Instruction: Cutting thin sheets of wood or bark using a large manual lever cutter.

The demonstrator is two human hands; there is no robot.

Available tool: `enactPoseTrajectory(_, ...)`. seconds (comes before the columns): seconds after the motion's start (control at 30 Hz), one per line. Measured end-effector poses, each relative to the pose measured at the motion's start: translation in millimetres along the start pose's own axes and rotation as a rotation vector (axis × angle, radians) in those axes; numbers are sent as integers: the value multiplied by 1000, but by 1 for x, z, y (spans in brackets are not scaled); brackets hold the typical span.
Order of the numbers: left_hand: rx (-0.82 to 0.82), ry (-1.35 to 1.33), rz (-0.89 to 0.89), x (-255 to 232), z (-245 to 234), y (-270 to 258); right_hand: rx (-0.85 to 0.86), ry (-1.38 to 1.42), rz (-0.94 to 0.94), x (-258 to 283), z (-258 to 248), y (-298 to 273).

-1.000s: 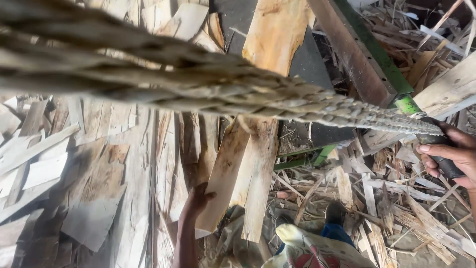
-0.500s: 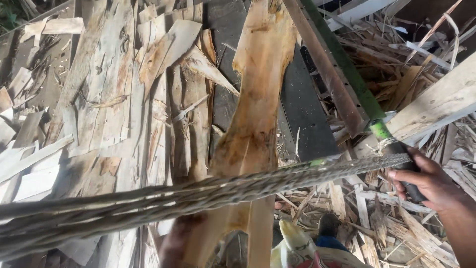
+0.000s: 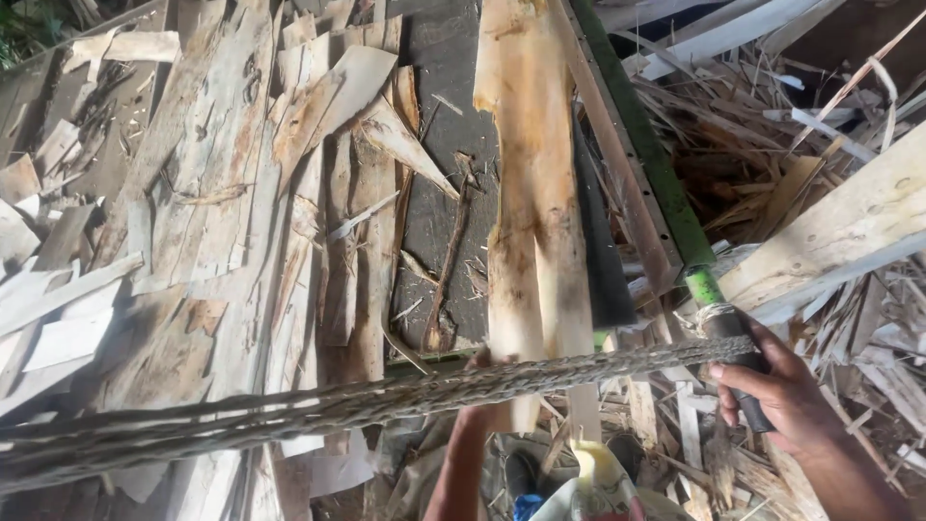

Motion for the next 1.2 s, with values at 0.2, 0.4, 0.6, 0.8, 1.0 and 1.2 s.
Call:
enactPoseTrajectory(0.2, -334, 272, 103, -33, 123, -11, 7, -67, 1, 5, 4, -1)
enactPoseTrajectory(0.4, -281, -24, 109, 13, 19, -9, -15, -141, 75, 8, -8, -2)
enactPoseTrajectory(0.6, -288, -297, -80, -170, 246, -11, -66, -84, 116, 3, -13, 0)
enactPoseTrajectory(0.8, -369, 29, -142, -5, 178, 5, -53, -119, 94, -18, -19, 14)
enactPoseTrajectory(1.0, -364, -31, -137, -46, 230, -10, -124, -259, 177, 9, 3, 4)
enactPoseTrajectory(1.2, -397, 98, -197, -51, 205, 22, -72, -376, 198, 9, 7, 9)
Point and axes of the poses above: each hand's wrist, its own y-axis towards the middle knuckle, its own z-axis out of the palm, x = y × z, the point moved 6 cm from there along y, towards the middle knuckle, and after that the axes turned 2 degrees about z, right-handed, at the moved point
